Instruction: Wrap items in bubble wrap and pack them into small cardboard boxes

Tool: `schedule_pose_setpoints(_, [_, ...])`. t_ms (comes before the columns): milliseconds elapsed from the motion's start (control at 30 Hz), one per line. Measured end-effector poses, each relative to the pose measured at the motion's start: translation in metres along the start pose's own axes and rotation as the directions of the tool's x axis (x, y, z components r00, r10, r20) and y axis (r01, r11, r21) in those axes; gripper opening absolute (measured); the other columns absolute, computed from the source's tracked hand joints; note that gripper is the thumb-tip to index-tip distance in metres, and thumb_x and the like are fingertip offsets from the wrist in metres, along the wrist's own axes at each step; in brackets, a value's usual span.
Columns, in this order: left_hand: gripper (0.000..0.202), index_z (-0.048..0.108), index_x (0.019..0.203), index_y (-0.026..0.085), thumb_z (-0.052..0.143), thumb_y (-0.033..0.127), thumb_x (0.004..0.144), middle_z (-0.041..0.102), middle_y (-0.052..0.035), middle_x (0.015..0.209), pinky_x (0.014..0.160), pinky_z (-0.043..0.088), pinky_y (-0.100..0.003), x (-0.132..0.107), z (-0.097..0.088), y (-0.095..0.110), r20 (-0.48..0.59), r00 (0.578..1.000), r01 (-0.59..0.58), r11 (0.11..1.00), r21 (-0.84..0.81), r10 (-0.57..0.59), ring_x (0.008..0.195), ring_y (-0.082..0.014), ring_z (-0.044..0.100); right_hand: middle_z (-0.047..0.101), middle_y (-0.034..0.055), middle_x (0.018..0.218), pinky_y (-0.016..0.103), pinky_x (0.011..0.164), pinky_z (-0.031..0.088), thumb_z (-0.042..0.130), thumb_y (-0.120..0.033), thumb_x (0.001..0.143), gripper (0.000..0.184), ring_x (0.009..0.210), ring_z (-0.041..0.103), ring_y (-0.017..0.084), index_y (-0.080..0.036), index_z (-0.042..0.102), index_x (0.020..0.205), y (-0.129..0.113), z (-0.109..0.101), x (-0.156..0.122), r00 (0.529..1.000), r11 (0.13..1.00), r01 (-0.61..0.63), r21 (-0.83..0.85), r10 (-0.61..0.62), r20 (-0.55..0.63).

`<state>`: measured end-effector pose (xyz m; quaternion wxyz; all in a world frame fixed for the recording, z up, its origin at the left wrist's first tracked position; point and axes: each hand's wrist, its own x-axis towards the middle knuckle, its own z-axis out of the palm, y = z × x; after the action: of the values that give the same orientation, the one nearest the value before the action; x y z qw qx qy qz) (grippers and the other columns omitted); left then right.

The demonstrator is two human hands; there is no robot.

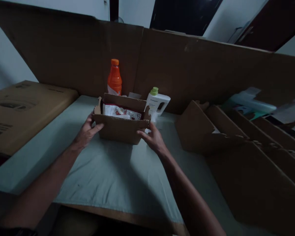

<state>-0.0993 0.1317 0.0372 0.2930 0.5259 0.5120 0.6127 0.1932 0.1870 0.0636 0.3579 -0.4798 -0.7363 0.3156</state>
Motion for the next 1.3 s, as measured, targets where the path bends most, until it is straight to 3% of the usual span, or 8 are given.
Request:
schedule_pose_setpoints(133, [0.068, 0.054, 0.136, 0.017, 0.073, 0.048, 0.078, 0.067, -0.0115, 0.13, 0.114, 0.04, -0.044, 0.0, 0.031, 0.009, 0.037, 0.992, 0.124, 0.969, -0.213, -0.119, 0.123, -0.0274, 0.059, 0.072, 0.0167, 0.117, 0.039, 0.083, 0.057, 0.074, -0.063, 0.074, 0.068, 0.103, 0.069, 0.029, -0.013, 0.061, 0.118, -0.003, 0.01, 0.003, 0.998, 0.985, -0.043, 0.168, 0.036, 0.044])
schedule_pose_setpoints(367, [0.072, 0.043, 0.148, 0.019, 0.069, 0.04, 0.084, 0.051, -0.0116, 0.151, 0.121, 0.032, -0.04, -0.094, 0.076, 0.049, 0.125, 0.99, 0.092, 0.97, -0.225, -0.065, 0.142, -0.0276, 0.045, 0.076, 0.0129, 0.099, 0.039, 0.073, 0.056, 0.075, -0.064, 0.073, 0.053, 0.093, 0.07, 0.032, -0.016, 0.07, 0.094, 0.003, -0.065, -0.103, 0.986, 0.992, -0.109, -0.069, 0.099, -0.133])
schedule_pose_setpoints(500, [0.057, 0.057, 0.133, 0.018, 0.068, 0.047, 0.085, 0.065, -0.0105, 0.132, 0.115, 0.04, -0.041, -0.131, 0.035, 0.054, -0.008, 0.981, 0.191, 0.973, -0.133, -0.194, 0.132, -0.0297, 0.055, 0.076, 0.0112, 0.098, 0.038, 0.072, 0.055, 0.073, -0.064, 0.076, 0.05, 0.088, 0.069, 0.03, -0.018, 0.07, 0.096, -0.016, -0.036, -0.115, 0.997, 0.999, -0.021, -0.047, 0.017, -0.08])
schedule_pose_setpoints(633, [0.053, 0.061, 0.126, 0.019, 0.068, 0.053, 0.086, 0.068, -0.0097, 0.122, 0.113, 0.041, -0.044, -0.14, -0.017, 0.049, -0.275, 0.947, 0.183, 0.982, 0.046, -0.164, 0.123, -0.0296, 0.059, 0.075, 0.0117, 0.107, 0.04, 0.079, 0.056, 0.072, -0.064, 0.077, 0.057, 0.097, 0.069, 0.03, -0.017, 0.067, 0.11, -0.035, 0.03, -0.065, 0.984, 0.986, 0.101, 0.132, -0.119, 0.136])
schedule_pose_setpoints(733, [0.064, 0.051, 0.139, 0.02, 0.067, 0.054, 0.087, 0.064, -0.0118, 0.128, 0.11, 0.044, -0.045, -0.152, -0.038, 0.041, -0.334, 0.932, 0.189, 0.976, 0.109, -0.143, 0.122, -0.0289, 0.06, 0.072, 0.013, 0.117, 0.041, 0.082, 0.057, 0.072, -0.066, 0.077, 0.067, 0.104, 0.068, 0.031, -0.016, 0.062, 0.12, -0.038, 0.061, -0.034, 0.946, 0.954, 0.154, 0.257, -0.218, 0.24])
schedule_pose_setpoints(967, [0.135, -0.003, 0.161, 0.029, 0.087, 0.054, 0.064, 0.014, -0.0195, 0.168, 0.117, 0.037, -0.058, -0.148, -0.092, 0.007, -0.102, 0.987, 0.136, 0.979, 0.15, -0.122, 0.15, -0.0396, 0.03, 0.066, 0.0142, 0.129, 0.044, 0.085, 0.057, 0.065, -0.06, 0.086, 0.056, 0.116, 0.064, 0.031, -0.021, 0.06, 0.126, -0.016, 0.07, -0.052, 0.971, 0.983, 0.101, 0.154, -0.132, 0.201])
schedule_pose_setpoints(1133, [0.144, -0.004, 0.162, 0.027, 0.093, 0.049, 0.057, 0.035, -0.021, 0.161, 0.114, 0.042, -0.056, -0.117, -0.103, -0.003, 0.123, 0.985, 0.123, 0.992, -0.008, -0.121, 0.144, -0.04, 0.042, 0.062, 0.0158, 0.132, 0.041, 0.078, 0.061, 0.07, -0.06, 0.081, 0.068, 0.12, 0.061, 0.031, -0.022, 0.052, 0.134, -0.011, 0.091, -0.077, 0.991, 0.983, -0.015, 0.181, -0.009, 0.133])
schedule_pose_setpoints(1300, [0.14, -0.006, 0.162, 0.026, 0.09, 0.048, 0.063, 0.026, -0.0199, 0.165, 0.116, 0.04, -0.057, -0.114, -0.088, 0.004, 0.053, 0.995, 0.081, 0.996, -0.044, -0.079, 0.147, -0.0374, 0.039, 0.064, 0.0124, 0.122, 0.042, 0.081, 0.061, 0.069, -0.06, 0.082, 0.061, 0.107, 0.064, 0.026, -0.021, 0.054, 0.126, -0.018, 0.112, -0.067, 0.999, 0.967, -0.033, 0.251, 0.024, 0.039])
